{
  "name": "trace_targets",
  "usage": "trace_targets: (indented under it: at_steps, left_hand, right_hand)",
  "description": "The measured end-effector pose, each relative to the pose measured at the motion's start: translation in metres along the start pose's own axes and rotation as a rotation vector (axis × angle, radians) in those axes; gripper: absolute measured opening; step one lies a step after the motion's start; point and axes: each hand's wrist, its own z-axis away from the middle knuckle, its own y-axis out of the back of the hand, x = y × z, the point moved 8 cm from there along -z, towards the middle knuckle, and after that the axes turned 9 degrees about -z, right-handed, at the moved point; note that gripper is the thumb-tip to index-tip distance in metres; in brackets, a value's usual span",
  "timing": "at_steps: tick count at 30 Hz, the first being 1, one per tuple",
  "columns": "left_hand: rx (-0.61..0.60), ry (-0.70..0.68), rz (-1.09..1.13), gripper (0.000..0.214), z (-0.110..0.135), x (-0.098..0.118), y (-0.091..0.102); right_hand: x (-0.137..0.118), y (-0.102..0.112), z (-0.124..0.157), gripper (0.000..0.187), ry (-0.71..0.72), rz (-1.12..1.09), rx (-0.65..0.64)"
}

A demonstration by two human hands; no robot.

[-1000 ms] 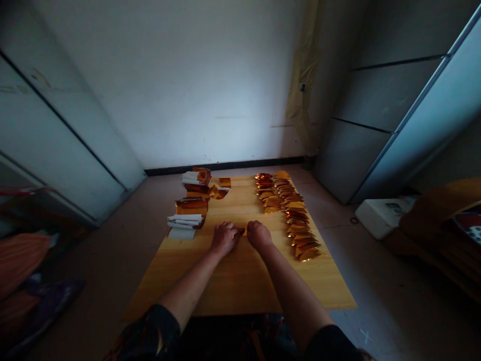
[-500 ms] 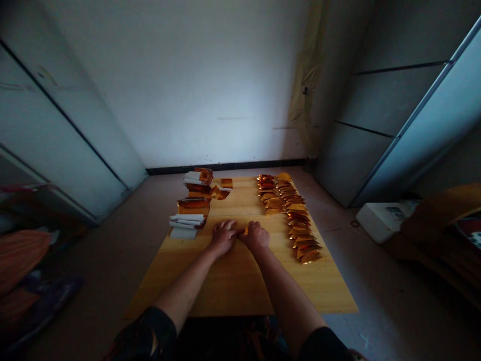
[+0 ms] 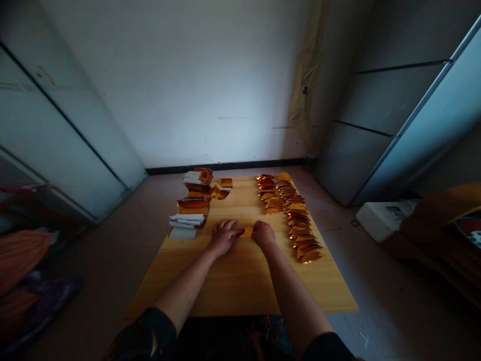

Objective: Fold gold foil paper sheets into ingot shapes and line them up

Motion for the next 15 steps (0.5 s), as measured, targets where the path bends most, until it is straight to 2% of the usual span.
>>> trace_targets:
  at_steps: [9,13,15]
  left_hand:
    - [-0.008,-0.009,-0.017,0.038,0.0,0.0,-0.002]
    - [-0.016,-0.01,-0.033,0.04,-0.001,0.0,-0.004]
    - [-0.017,-0.007,-0.038,0.039,-0.001,-0.001,-0.005]
  right_hand:
    - [0.026,0.017,-0.002,0.02,-0.021,0.004,0.078]
    - [0.013,0.023,-0.002,0.019,0.024,-0.12,0.137]
    - [0.004,0.019,-0.004,0.018,0.023,-0.165,0.12]
